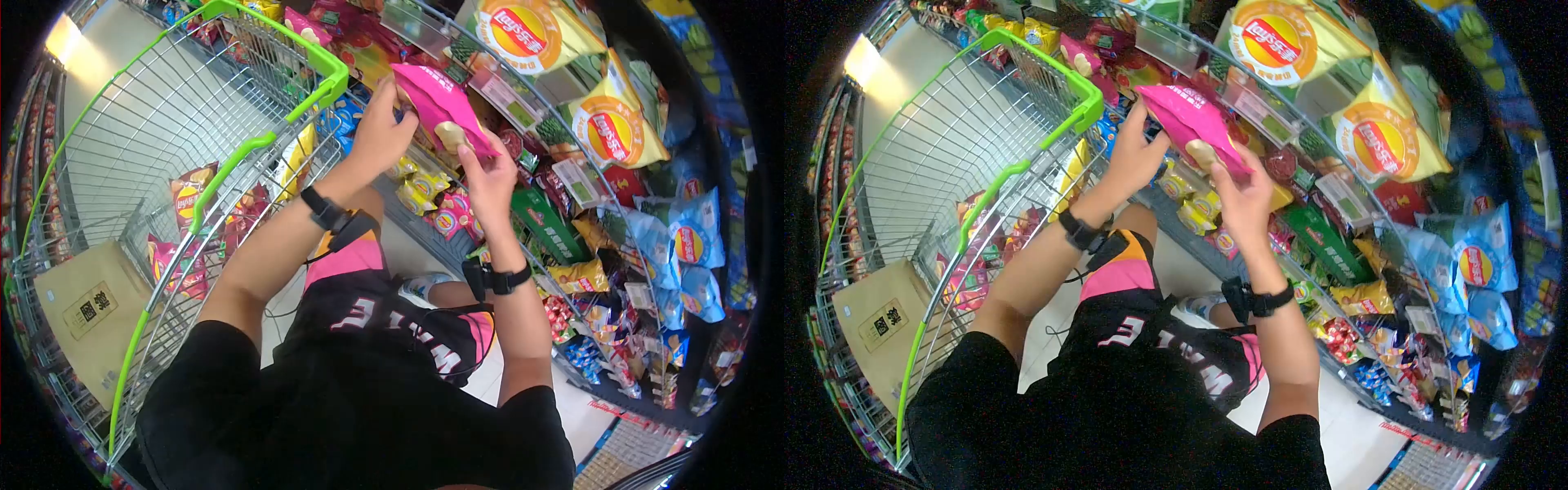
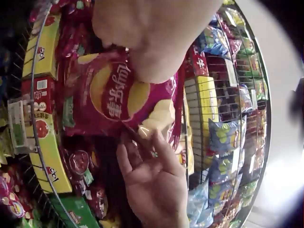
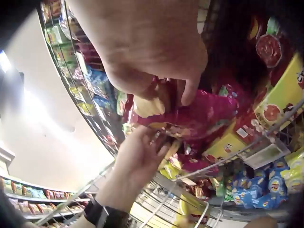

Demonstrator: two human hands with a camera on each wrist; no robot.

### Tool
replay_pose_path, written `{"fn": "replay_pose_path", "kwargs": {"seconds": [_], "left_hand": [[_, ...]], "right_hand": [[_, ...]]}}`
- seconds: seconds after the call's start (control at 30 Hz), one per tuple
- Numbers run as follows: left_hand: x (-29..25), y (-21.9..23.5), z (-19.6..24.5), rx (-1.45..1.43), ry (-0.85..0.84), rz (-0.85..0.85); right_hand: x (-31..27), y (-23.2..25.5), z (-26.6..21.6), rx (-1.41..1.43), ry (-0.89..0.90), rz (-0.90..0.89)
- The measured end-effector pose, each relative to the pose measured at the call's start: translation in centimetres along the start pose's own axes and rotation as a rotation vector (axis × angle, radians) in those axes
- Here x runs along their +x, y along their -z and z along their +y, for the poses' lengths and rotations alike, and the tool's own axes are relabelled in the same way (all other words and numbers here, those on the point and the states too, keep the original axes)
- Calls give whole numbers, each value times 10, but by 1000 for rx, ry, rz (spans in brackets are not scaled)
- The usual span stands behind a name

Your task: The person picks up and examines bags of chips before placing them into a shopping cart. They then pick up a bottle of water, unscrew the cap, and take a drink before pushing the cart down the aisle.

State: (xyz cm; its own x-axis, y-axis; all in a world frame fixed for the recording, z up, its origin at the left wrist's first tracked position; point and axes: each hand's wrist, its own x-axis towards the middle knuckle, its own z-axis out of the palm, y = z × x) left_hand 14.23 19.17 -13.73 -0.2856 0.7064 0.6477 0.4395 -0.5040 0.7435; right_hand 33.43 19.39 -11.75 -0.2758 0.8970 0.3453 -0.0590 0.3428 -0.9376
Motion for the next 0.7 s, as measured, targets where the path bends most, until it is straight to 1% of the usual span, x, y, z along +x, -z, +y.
{"fn": "replay_pose_path", "kwargs": {"seconds": [0.03,0.07,0.1,0.13,0.17,0.23,0.27,0.33,0.37,0.4,0.43,0.47,0.57,0.6,0.63,0.67,0.7], "left_hand": [[-1,-8,-14,-33,88,45],[1,-14,-25,-67,172,96],[10,-12,-24,-103,254,146],[15,-8,-24,-271,395,101],[20,-9,-35,-190,367,178],[21,-18,-65,-18,328,323],[28,-11,-52,-160,435,307],[30,-8,-56,-90,453,331],[31,-6,-59,-54,466,338],[31,-4,-61,24,497,331],[29,0,-63,26,535,278],[27,8,-51,28,575,224],[11,23,-43,88,672,91],[2,29,-41,65,680,35],[-4,33,-40,40,686,-23],[-10,32,-45,-22,720,-28],[-17,30,-49,35,625,5]], "right_hand": [[11,-5,13,-117,9,18],[22,-13,21,-139,-15,20],[33,-20,31,-161,-38,23],[45,-26,52,-136,11,71],[57,-31,63,-160,20,44],[76,-46,67,-166,-67,14],[85,-53,75,-196,-38,8],[104,-67,103,-254,23,-4],[112,-75,118,-212,-14,11],[120,-83,129,-170,-54,29],[129,-91,140,-129,-93,46],[136,-99,144,-17,-103,4],[154,-113,176,-225,-52,-36],[151,-123,160,175,-327,-80],[153,-129,154,225,-387,-25],[153,-133,150,156,-385,43],[155,-135,146,87,-378,112]]}}
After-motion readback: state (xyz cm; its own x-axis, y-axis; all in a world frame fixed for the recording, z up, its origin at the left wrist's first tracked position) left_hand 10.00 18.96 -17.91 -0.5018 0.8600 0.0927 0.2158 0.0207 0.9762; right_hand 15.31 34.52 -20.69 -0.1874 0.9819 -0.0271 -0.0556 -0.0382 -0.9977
